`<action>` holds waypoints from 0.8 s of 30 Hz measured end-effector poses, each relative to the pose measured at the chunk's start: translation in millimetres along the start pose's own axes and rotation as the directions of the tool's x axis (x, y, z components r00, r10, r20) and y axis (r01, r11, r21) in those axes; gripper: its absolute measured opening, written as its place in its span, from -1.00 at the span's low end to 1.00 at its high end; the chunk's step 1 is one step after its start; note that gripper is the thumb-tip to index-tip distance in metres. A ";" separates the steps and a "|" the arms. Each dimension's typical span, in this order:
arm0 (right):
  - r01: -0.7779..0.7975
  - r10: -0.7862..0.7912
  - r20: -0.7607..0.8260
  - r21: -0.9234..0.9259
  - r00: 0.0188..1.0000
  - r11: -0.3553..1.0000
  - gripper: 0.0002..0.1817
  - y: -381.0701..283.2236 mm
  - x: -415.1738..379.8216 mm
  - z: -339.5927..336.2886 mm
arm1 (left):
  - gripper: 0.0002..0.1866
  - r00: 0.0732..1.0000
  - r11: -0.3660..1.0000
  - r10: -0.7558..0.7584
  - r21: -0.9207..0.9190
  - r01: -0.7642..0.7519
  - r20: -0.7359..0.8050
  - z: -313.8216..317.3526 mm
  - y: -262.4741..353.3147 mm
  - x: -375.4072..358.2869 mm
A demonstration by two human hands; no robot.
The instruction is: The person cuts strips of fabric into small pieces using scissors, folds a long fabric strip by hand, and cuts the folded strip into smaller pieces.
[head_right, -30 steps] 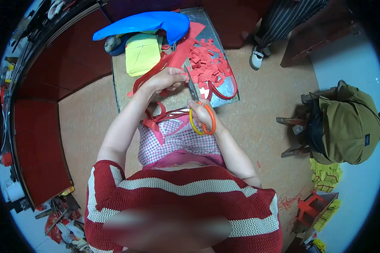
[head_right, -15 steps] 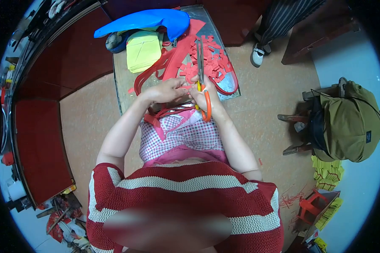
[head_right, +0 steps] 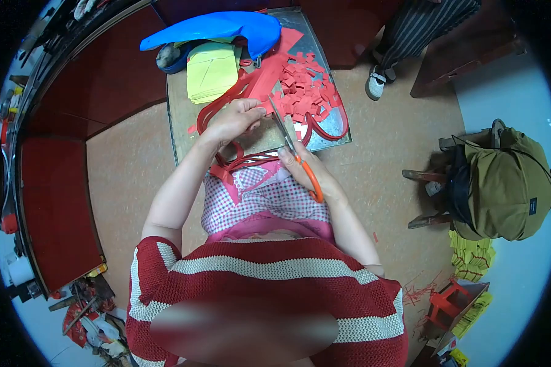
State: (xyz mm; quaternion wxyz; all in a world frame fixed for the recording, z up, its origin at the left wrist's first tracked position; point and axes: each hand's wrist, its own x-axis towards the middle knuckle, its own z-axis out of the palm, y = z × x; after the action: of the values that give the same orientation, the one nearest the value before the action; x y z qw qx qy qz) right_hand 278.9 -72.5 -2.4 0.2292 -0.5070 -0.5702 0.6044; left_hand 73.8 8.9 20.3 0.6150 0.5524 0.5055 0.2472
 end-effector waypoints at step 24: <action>-0.149 0.156 0.018 0.426 0.988 0.892 -0.75 28.2 39.4 3.8 | -0.91 0.966 0.984 -0.084 -0.135 0.119 0.244 -14.2 -31.8 46.2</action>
State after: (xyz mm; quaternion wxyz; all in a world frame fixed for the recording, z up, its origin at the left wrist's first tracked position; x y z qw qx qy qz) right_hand 269.0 -47.4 -42.8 0.2908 -0.4929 -0.3810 0.7262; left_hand 69.9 46.4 -23.7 0.7223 0.5040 0.4361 0.1844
